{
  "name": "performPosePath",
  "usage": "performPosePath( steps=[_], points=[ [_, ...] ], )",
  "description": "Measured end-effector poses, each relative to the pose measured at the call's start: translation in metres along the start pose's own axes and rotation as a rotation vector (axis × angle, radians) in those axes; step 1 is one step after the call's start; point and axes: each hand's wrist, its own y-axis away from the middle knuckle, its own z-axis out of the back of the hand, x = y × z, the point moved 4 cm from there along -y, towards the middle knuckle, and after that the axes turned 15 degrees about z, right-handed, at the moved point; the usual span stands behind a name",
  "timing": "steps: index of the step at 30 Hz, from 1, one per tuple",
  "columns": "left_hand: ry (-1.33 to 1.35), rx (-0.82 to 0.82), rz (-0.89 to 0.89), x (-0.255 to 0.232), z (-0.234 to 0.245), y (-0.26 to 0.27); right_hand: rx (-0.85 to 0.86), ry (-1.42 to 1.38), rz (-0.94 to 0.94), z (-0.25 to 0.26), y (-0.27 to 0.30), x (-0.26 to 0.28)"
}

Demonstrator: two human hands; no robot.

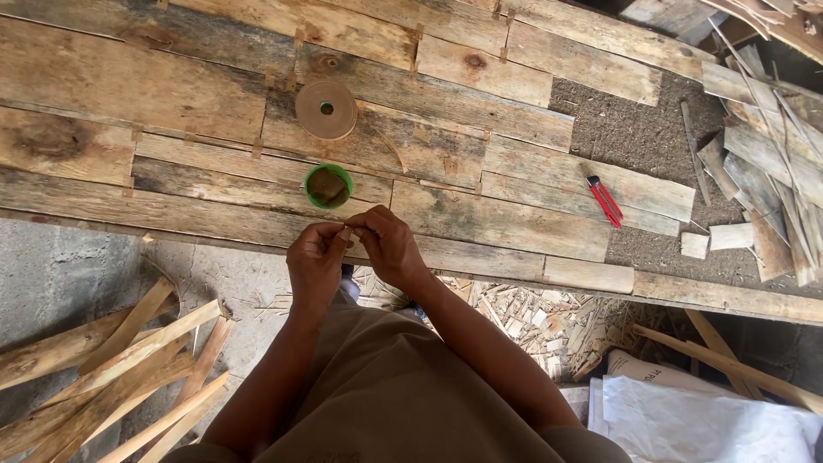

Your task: Apply tape to wooden surfaces and trim edges using a utility knife.

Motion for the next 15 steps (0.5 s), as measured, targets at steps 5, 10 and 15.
performPosePath(
  steps=[5,10,15],
  points=[
    [0.038,-0.016,0.013,0.001,0.005,0.002,0.003,-0.086,-0.104,-0.004,0.003,-0.002],
    [0.004,-0.014,0.039,0.006,0.01,-0.001,-0.003,-0.081,-0.106,-0.012,0.009,-0.011],
    [0.048,-0.078,0.068,0.011,0.017,-0.008,0.009,-0.232,-0.33,-0.033,0.028,-0.049]
  ],
)
